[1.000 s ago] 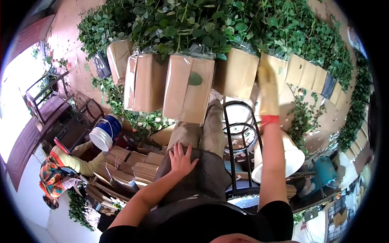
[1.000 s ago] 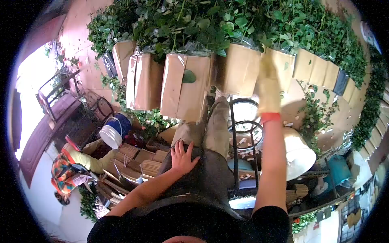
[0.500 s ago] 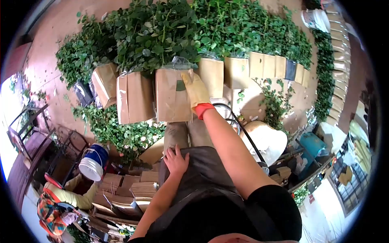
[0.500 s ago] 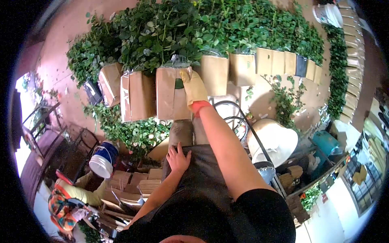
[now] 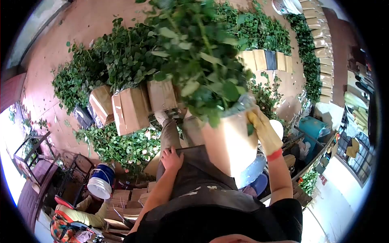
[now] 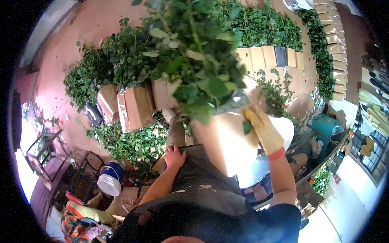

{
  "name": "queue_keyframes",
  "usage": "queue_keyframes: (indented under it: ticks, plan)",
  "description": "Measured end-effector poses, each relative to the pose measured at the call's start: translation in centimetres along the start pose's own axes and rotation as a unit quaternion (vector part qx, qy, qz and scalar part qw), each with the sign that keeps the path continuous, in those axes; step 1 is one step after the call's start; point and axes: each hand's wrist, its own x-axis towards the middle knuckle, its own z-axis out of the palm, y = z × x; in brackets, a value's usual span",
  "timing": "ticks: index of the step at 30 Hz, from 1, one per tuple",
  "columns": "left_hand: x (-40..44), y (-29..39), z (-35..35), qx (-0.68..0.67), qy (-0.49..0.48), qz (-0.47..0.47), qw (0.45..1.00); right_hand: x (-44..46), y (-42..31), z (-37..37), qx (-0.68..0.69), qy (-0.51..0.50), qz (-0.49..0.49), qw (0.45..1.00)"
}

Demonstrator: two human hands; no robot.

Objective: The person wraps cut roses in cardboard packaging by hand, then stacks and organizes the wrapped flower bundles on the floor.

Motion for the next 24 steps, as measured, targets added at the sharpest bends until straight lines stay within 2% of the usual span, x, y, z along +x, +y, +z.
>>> queue_keyframes:
  ticks: [2,3,4,6,7,8,9,10,11,12,13,14,15,16,17,18,19,20,23,24]
  plan:
    - [0.4,0.9,-0.3,-0.005,0.005,-0.005,1.000,-1.6,2.6,-3.1,0.140,0.076,0.043,0.986]
    - [0.6,1.3,-0.5,-0.008,0.008,-0.009,1.000,-1.6,3.9,-4.7,0.146,0.115,0.015,0.982]
    - [0.8,1.9,-0.7,-0.005,0.000,-0.018,1.000,0.1,7.9,-8.2,0.079,0.160,0.012,0.984]
    - [1.0,3.2,-0.3,-0.018,-0.002,-0.035,0.999,4.4,12.4,-13.5,0.066,0.200,-0.045,0.977]
    - [1.0,4.2,0.1,-0.024,-0.006,-0.044,0.999,6.5,11.9,-14.7,0.118,0.197,-0.094,0.969]
    - [1.0,5.3,0.5,-0.046,-0.001,-0.059,0.997,8.4,11.3,-16.0,-0.001,0.173,-0.122,0.977]
    - [1.2,6.6,1.1,-0.057,0.050,-0.049,0.996,10.6,9.7,-17.3,0.009,0.202,-0.078,0.976]
    - [1.4,7.9,1.9,-0.065,0.099,-0.037,0.992,13.1,10.0,-18.9,-0.040,0.208,-0.097,0.972]
    - [1.5,9.0,2.5,-0.069,0.143,-0.020,0.987,15.6,11.0,-21.0,-0.188,0.194,-0.161,0.949]
    - [1.7,11.5,0.5,-0.121,0.132,-0.013,0.984,18.0,12.3,-23.1,-0.473,0.197,-0.237,0.825]
    - [2.4,13.3,-0.1,-0.145,0.158,0.030,0.976,20.6,13.5,-24.7,-0.694,0.233,-0.292,0.615]
    - [3.0,14.6,-0.2,-0.170,0.182,0.071,0.966,23.2,14.3,-25.7,-0.765,0.254,-0.295,0.513]
    - [3.6,15.4,0.3,-0.195,0.205,0.110,0.953,25.0,13.2,-25.2,-0.618,0.196,-0.220,0.728]
    - [4.4,15.7,1.7,-0.210,0.190,0.123,0.951,26.8,12.2,-24.7,-0.224,0.161,-0.160,0.948]
    - [4.7,16.4,2.2,-0.197,0.162,0.123,0.959,28.6,11.1,-24.2,0.031,0.212,-0.096,0.972]
    - [4.9,16.3,3.6,-0.173,0.151,0.129,0.965,31.3,14.1,-25.3,-0.245,0.215,-0.220,0.920]
    - [5.0,16.4,4.6,-0.148,0.139,0.137,0.970,33.4,15.6,-25.4,-0.496,0.195,-0.325,0.781]
    - [5.1,16.6,5.7,-0.116,0.131,0.159,0.972,34.7,17.4,-25.4,-0.490,0.178,-0.335,0.785]
    - [5.1,19.6,4.7,-0.105,0.070,0.198,0.972,38.4,16.2,-21.4,-0.549,0.113,-0.269,0.783]
    - [5.5,19.7,4.5,-0.104,0.063,0.199,0.973,40.9,16.5,-19.1,-0.319,0.091,-0.140,0.933]
